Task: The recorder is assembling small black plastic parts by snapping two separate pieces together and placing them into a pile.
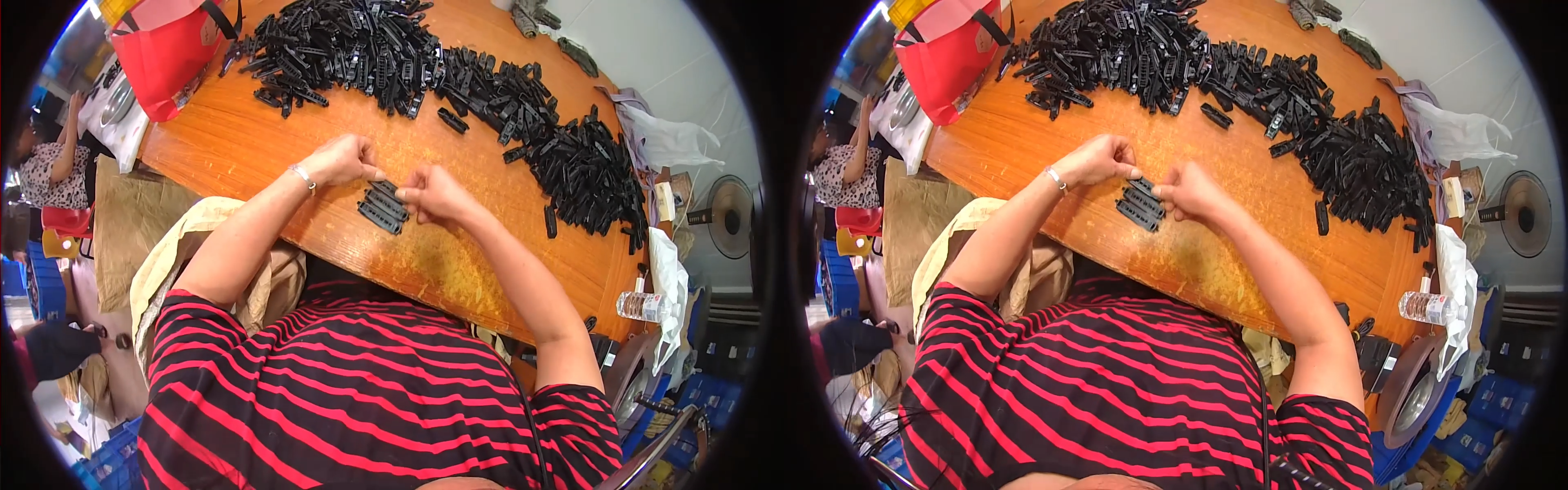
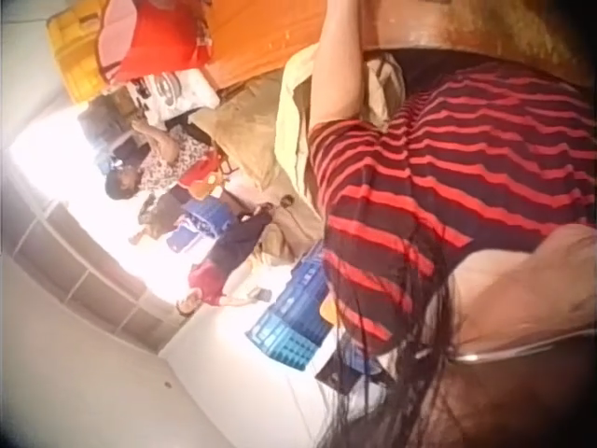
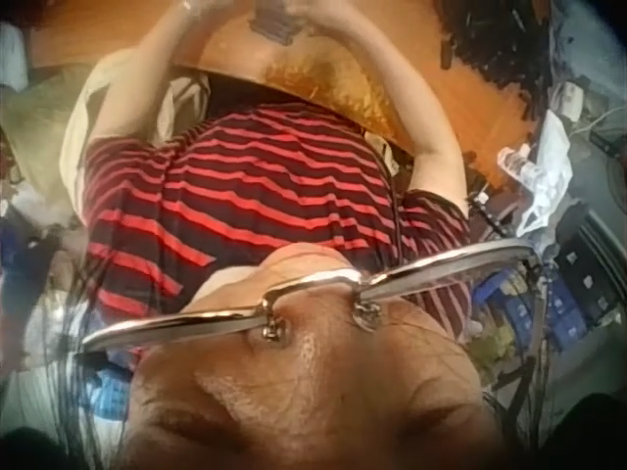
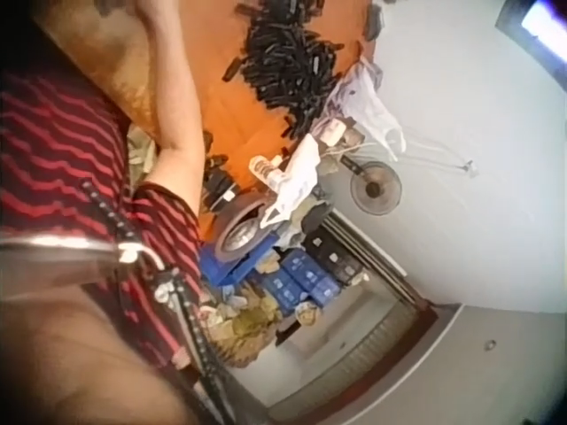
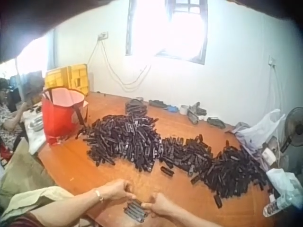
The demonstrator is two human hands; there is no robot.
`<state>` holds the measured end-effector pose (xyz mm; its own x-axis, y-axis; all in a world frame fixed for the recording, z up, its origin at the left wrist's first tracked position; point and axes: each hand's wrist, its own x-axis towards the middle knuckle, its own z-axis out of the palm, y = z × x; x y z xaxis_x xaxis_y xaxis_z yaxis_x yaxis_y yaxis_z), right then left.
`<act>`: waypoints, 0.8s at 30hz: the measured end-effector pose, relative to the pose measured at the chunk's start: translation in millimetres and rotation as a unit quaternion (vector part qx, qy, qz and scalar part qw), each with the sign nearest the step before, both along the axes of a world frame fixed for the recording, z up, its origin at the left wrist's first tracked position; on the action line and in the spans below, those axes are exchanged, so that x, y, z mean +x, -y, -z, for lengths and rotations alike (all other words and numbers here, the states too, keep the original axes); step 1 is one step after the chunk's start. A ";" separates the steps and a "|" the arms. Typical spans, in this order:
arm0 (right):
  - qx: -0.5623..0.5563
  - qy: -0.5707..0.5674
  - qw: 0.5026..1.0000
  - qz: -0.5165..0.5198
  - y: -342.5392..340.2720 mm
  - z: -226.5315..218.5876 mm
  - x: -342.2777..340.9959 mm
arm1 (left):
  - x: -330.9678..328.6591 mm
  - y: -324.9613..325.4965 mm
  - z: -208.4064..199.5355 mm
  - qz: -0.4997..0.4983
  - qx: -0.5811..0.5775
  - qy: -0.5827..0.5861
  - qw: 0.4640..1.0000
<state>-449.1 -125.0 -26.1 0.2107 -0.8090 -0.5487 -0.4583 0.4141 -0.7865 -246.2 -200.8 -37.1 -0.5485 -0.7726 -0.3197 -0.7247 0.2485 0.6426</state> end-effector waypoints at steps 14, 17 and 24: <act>-0.389 -0.404 0.825 0.069 79.2 32.0 -66.0 | -61.9 57.4 20.7 -0.234 -0.299 -0.044 0.924; -0.410 -0.355 0.839 0.033 73.0 37.2 -62.0 | -56.3 50.2 24.1 -0.220 -0.305 -0.035 0.926; -0.429 -0.232 0.872 -0.037 29.2 34.0 -2.8 | -35.6 33.5 17.1 -0.187 -0.274 -0.036 0.943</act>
